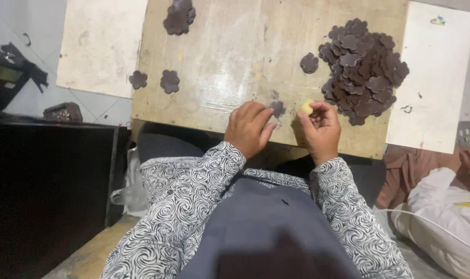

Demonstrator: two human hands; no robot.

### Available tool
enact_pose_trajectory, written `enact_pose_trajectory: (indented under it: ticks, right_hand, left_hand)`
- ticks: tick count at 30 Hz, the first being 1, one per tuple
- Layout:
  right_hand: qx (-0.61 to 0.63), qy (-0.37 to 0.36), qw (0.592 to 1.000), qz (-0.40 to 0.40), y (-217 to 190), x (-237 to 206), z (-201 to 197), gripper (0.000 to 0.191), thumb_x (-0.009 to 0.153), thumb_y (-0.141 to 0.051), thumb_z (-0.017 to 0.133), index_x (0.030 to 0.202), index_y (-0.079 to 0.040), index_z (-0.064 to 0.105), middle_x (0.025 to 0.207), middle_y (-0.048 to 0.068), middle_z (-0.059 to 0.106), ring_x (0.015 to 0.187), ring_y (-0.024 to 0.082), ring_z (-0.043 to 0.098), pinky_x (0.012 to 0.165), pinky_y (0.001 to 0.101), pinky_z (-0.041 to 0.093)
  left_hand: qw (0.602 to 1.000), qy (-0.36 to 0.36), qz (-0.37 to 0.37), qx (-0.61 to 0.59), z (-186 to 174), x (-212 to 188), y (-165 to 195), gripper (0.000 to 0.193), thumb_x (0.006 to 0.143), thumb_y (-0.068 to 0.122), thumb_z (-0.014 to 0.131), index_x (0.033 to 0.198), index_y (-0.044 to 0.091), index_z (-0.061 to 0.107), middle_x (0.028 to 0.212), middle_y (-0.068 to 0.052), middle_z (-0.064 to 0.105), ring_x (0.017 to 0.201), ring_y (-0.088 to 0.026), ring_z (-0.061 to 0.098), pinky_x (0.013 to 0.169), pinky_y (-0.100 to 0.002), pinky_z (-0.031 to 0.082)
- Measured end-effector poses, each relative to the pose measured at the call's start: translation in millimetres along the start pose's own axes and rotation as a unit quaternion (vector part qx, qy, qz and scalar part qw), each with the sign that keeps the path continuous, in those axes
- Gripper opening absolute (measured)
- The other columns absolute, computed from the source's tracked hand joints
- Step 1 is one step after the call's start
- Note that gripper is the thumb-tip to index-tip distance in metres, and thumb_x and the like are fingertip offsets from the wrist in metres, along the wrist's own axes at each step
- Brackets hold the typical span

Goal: The person sits on the floor at a low table and smooths small dark flower-shaped cut pieces one at a time, rubbing each piece with a small sponge block held in one hand while holding the piece in the other, then sets finished pieces on the table. Midway they pour liquid from a plastic bottle onto the sponge and continue smoothing pieces.

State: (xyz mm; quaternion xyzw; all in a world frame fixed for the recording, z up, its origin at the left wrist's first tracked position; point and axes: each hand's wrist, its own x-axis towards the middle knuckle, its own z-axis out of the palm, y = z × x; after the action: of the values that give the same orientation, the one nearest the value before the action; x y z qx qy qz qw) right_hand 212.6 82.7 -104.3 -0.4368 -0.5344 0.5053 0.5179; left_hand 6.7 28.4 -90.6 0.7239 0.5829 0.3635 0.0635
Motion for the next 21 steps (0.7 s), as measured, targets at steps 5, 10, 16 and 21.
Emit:
enact_pose_trajectory:
  ticks: [5, 10, 16, 21]
  right_hand:
    - [-0.142, -0.019, 0.989, 0.027, -8.6, -10.4, 23.8, 0.019, 0.099, -0.004, 0.071, 0.118, -0.002, 0.066, 0.100, 0.005, 0.069, 0.090, 0.011, 0.066, 0.080, 0.0258, 0.055]
    - [-0.430, -0.078, 0.877, -0.198, -23.6, -4.4, 37.8, 0.010, 0.094, -0.004, 0.074, 0.103, -0.002, 0.074, 0.105, 0.017, 0.069, 0.099, 0.035, 0.067, 0.087, 0.0417, 0.056]
    - [-0.437, -0.032, 0.890, -0.128, -26.0, 11.5, 38.9, 0.007, 0.093, -0.006, 0.074, 0.099, -0.005, 0.076, 0.101, 0.016, 0.070, 0.094, 0.035, 0.068, 0.083, 0.0419, 0.056]
    - [-0.467, -0.065, 0.858, -0.206, -21.0, 8.4, 38.4, 0.007, 0.092, -0.005, 0.073, 0.098, -0.001, 0.073, 0.100, 0.019, 0.069, 0.095, 0.038, 0.066, 0.085, 0.0432, 0.054]
  left_hand:
    - [0.994, -0.016, 0.072, 0.079, 1.1, -9.9, -2.0, 0.037, 0.096, 0.028, 0.070, 0.127, 0.009, 0.067, 0.132, -0.005, 0.063, 0.132, -0.023, 0.051, 0.103, -0.044, 0.040]
    - [0.991, -0.001, 0.098, 0.092, 8.1, -3.4, -0.2, 0.036, 0.096, 0.027, 0.068, 0.123, 0.004, 0.067, 0.129, -0.010, 0.064, 0.126, -0.025, 0.052, 0.096, -0.044, 0.040]
    - [0.993, -0.033, 0.076, 0.081, 7.7, 2.9, 6.6, 0.039, 0.089, 0.029, 0.071, 0.118, 0.002, 0.067, 0.115, -0.010, 0.063, 0.117, -0.027, 0.055, 0.096, -0.046, 0.043]
    - [0.992, 0.017, 0.095, 0.080, 7.4, 2.2, 6.0, 0.042, 0.088, 0.028, 0.071, 0.120, 0.000, 0.067, 0.121, -0.012, 0.064, 0.118, -0.027, 0.056, 0.093, -0.044, 0.043]
